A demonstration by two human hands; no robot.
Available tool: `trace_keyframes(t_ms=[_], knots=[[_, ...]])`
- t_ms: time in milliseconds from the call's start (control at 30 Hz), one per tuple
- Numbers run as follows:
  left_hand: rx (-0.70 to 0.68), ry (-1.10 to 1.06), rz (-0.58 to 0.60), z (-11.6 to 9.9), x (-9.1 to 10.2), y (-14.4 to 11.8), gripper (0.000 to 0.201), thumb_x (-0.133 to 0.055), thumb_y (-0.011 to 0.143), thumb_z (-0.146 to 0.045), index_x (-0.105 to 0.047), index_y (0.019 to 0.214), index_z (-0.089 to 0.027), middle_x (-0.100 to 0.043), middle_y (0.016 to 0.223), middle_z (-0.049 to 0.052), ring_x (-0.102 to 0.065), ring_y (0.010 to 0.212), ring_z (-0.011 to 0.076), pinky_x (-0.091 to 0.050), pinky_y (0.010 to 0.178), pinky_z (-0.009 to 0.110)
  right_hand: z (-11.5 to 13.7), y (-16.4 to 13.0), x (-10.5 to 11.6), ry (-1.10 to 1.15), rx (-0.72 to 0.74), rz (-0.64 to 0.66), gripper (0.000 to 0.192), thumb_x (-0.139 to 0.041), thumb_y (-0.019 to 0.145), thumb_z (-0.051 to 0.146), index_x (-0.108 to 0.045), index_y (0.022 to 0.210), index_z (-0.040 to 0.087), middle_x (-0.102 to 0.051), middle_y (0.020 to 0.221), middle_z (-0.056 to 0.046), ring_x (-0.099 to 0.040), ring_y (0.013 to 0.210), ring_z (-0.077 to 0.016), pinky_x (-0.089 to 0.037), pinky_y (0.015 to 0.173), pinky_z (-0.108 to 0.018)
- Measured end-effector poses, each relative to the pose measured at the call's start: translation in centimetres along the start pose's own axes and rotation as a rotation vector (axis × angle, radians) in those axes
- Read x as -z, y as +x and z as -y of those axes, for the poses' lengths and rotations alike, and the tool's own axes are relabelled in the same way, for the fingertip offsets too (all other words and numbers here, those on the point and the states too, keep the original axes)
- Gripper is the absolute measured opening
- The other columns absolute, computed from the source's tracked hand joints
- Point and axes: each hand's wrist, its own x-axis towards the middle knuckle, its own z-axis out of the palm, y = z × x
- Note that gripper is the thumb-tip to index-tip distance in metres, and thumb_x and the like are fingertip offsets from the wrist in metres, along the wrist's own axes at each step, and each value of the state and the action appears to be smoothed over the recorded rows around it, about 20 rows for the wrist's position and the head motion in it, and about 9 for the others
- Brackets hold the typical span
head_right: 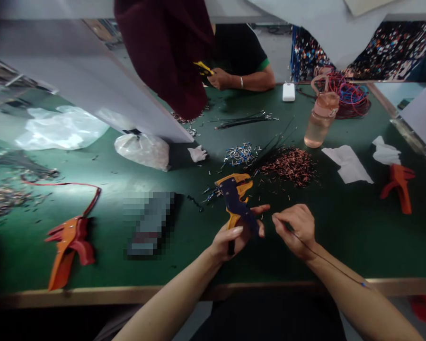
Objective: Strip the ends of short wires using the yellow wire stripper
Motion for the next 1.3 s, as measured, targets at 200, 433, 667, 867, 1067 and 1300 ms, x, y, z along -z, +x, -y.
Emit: trace_keyframes(t_ms=[200,433,667,867,1067,1300], knots=[[-0.012,-0.119,0.018,-0.2,0.5,0.0,0.049,-0.075,0.069,-0.044,-0.07,0.11,-0.018,-0.068,0.117,0.013,-0.062,0.075,0.0183,-0.046,0.072,0.034,-0.9,-0.3,-0.6,0.036,0.109,0.181,0.012,-0.064,0.089,0.014,-0.07,0.097,0.022,-0.075,0.078,-0.002,-0.068,0.067,-0.0146,-0.048,0.065,-0.03],[0.155,-0.171,0.207,0.4,0.6,-0.3,0.05,-0.08,0.067,-0.041,-0.071,0.107,-0.013,-0.069,0.102,0.012,-0.067,0.075,0.0216,-0.049,0.074,0.036,-1.0,-0.3,-0.5,0.384,-0.554,0.343,0.028,-0.052,0.098,0.038,-0.073,0.092,0.021,-0.071,0.08,-0.004,-0.067,0.073,-0.0156,-0.052,0.066,-0.027],[0.247,-0.173,0.275,1.2,0.7,-0.5,0.051,-0.08,0.066,-0.037,-0.071,0.109,-0.011,-0.07,0.1,0.012,-0.068,0.078,0.0224,-0.049,0.078,0.037,-1.2,-0.3,-0.4,0.644,-0.815,0.481,0.031,-0.068,0.084,0.048,-0.068,0.076,0.018,-0.063,0.07,0.0,-0.056,0.064,-0.0126,-0.046,0.064,-0.026],[0.251,-0.192,0.249,1.2,0.9,-0.4,0.053,-0.082,0.064,-0.036,-0.071,0.11,-0.012,-0.068,0.097,0.01,-0.068,0.079,0.023,-0.05,0.078,0.037,-1.3,-0.3,-0.4,0.66,-0.844,0.437,0.037,-0.07,0.08,0.052,-0.063,0.069,0.018,-0.055,0.064,0.002,-0.047,0.06,-0.0111,-0.04,0.059,-0.025],[0.177,-0.164,0.172,0.9,0.5,-0.3,0.05,-0.083,0.066,-0.038,-0.071,0.108,-0.014,-0.064,0.089,0.007,-0.066,0.078,0.0213,-0.049,0.075,0.035,-1.1,-0.3,-0.8,0.598,-0.803,0.311,0.039,-0.069,0.08,0.055,-0.063,0.068,0.018,-0.053,0.064,0.002,-0.045,0.061,-0.0117,-0.038,0.058,-0.025],[0.147,-0.109,0.113,0.9,0.2,-0.2,0.044,-0.082,0.069,-0.039,-0.069,0.102,-0.013,-0.061,0.084,0.005,-0.062,0.073,0.0183,-0.047,0.071,0.032,-0.7,-0.3,-1.5,0.63,-0.908,0.203,0.037,-0.072,0.076,0.054,-0.062,0.067,0.019,-0.054,0.063,0.002,-0.045,0.059,-0.012,-0.04,0.057,-0.025]])
